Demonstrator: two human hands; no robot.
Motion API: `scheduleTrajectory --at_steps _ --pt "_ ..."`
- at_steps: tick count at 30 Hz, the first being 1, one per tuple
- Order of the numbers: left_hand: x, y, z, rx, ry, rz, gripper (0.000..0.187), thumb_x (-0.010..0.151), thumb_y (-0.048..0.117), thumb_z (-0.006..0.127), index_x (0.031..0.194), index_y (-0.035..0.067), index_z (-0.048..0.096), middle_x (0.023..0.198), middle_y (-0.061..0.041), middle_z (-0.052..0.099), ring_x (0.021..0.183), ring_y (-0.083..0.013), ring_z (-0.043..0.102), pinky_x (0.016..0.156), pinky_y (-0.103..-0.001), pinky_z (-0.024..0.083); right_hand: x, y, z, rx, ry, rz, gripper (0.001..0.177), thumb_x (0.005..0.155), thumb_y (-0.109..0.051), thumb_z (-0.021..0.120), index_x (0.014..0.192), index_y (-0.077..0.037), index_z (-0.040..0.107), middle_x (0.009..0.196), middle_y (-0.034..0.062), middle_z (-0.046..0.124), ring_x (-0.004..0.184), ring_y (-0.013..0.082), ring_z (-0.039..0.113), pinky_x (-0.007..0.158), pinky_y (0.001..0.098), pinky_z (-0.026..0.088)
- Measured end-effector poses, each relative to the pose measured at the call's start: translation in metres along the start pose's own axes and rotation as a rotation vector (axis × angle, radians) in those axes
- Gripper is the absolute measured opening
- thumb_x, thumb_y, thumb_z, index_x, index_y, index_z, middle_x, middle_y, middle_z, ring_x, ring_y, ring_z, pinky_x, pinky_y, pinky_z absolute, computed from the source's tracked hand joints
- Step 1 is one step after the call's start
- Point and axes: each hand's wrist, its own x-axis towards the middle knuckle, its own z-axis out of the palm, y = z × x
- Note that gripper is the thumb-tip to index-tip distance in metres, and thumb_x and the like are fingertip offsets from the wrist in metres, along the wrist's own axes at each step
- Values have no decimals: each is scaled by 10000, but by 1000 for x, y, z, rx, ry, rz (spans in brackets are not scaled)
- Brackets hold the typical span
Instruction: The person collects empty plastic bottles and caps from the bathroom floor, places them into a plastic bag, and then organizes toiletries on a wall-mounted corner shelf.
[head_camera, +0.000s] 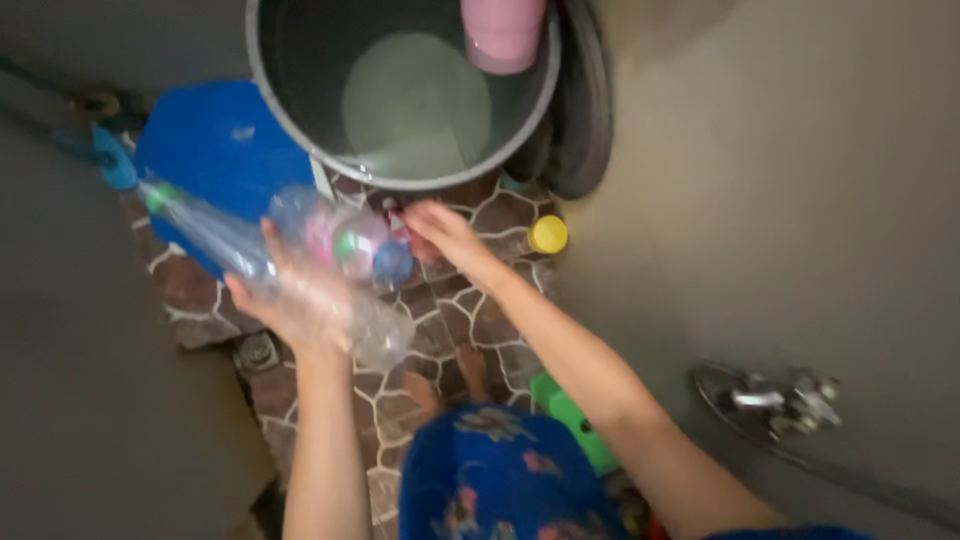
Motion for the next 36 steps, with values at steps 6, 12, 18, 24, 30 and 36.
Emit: scheduleTrajectory --at_steps 6,12,18,24,30,36 --pt "9 -29 -135 -157 18 -55 696 935 696 627 1387 169 578 1414 -81 458 1282 -277 486 1006 -475 556 3 196 -204 -38 466 278 138 948 -130 671 1047 -123 767 801 12 638 642 111 577 571 288 494" --pt "21 -60 -242 -9 152 -109 718 921 742 648 1398 210 576 1426 -43 490 1300 -263 460 1046 -509 459 15 286 -327 -885 799 297 395 707 -311 854 970 -46 723 912 164 738 853 308 717 744 420 555" --pt "44 -101 -353 160 308 -207 853 871 786 653 1440 157 565 1460 -8 497 1443 -192 409 1274 -369 283 72 350 -391 -886 987 311 663 682 -368 875 1182 0 641 1113 211 736 1060 345 721 916 421 566" --pt "77 -147 -358 163 162 -437 834 732 736 710 1290 128 588 1465 -210 553 1409 -417 450 1156 -489 389 119 373 -411 -741 1094 732 1003 655 -518 928 1416 -111 416 1450 284 420 1280 432 524 1051 460 484" --pt "78 -159 -411 -439 -133 -596 744 1153 539 568 1596 -25 370 1081 -198 642 1029 -344 636 886 -465 527 113 362 -401 -635 1206 834 1078 698 -503 917 1476 -139 265 1485 288 322 1359 447 382 1062 546 425" --pt "67 -161 -390 248 281 -530 965 785 698 736 1497 83 521 875 29 619 714 -130 597 584 -298 490 80 321 -375 -407 1261 480 967 715 -459 875 1443 -111 342 1422 198 472 1285 353 528 1070 474 494"
